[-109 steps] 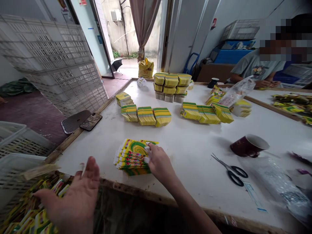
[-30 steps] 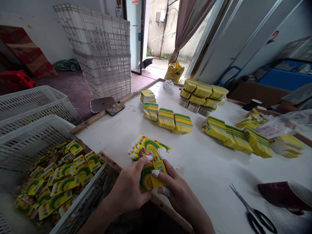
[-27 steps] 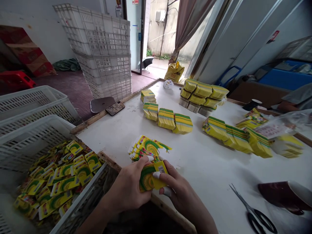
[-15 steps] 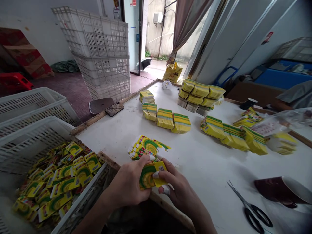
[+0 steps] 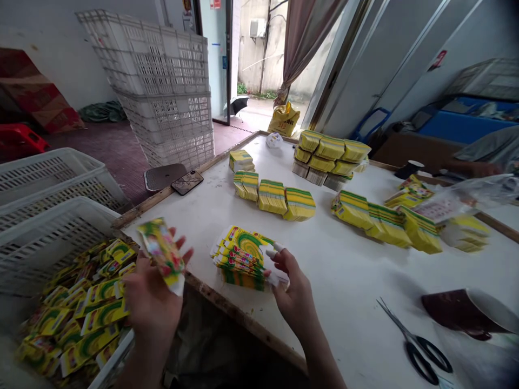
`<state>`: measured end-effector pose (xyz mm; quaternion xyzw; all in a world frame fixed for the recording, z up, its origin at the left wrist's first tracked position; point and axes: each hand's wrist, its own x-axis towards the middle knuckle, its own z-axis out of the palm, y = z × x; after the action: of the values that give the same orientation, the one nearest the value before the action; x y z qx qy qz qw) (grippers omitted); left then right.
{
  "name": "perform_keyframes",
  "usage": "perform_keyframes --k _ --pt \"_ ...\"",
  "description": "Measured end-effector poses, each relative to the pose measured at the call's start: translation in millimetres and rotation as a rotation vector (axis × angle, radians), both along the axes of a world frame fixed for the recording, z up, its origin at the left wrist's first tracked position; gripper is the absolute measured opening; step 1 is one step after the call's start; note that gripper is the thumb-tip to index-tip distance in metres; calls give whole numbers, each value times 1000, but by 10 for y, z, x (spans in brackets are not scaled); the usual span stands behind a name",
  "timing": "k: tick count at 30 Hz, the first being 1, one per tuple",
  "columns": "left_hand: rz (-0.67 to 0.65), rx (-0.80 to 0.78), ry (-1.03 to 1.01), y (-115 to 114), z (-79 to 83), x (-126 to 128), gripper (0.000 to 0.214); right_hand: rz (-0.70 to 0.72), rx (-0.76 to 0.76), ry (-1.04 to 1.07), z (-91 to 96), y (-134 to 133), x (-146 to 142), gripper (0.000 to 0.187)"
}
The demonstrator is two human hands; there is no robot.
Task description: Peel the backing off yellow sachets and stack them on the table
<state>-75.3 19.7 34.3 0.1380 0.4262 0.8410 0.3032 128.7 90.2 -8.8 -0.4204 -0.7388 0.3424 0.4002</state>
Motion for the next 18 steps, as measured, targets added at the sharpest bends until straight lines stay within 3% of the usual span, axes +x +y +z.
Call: perform_keyframes --k 2,4,13,18 --pt "26 -24 -192 38 15 -83 78 -96 58 -182 -56 123 -69 43" --pt "-60 -78 -268 61 -17 -108 72 -102 96 -336 -93 200 -137 41" --pt "-274 -135 -168 91 -179 66 45 -45 132 -471 -67 223 -185 52" --pt "-310 -146 -133 52 -211 134 42 22 44 -511 44 267 -232 53"
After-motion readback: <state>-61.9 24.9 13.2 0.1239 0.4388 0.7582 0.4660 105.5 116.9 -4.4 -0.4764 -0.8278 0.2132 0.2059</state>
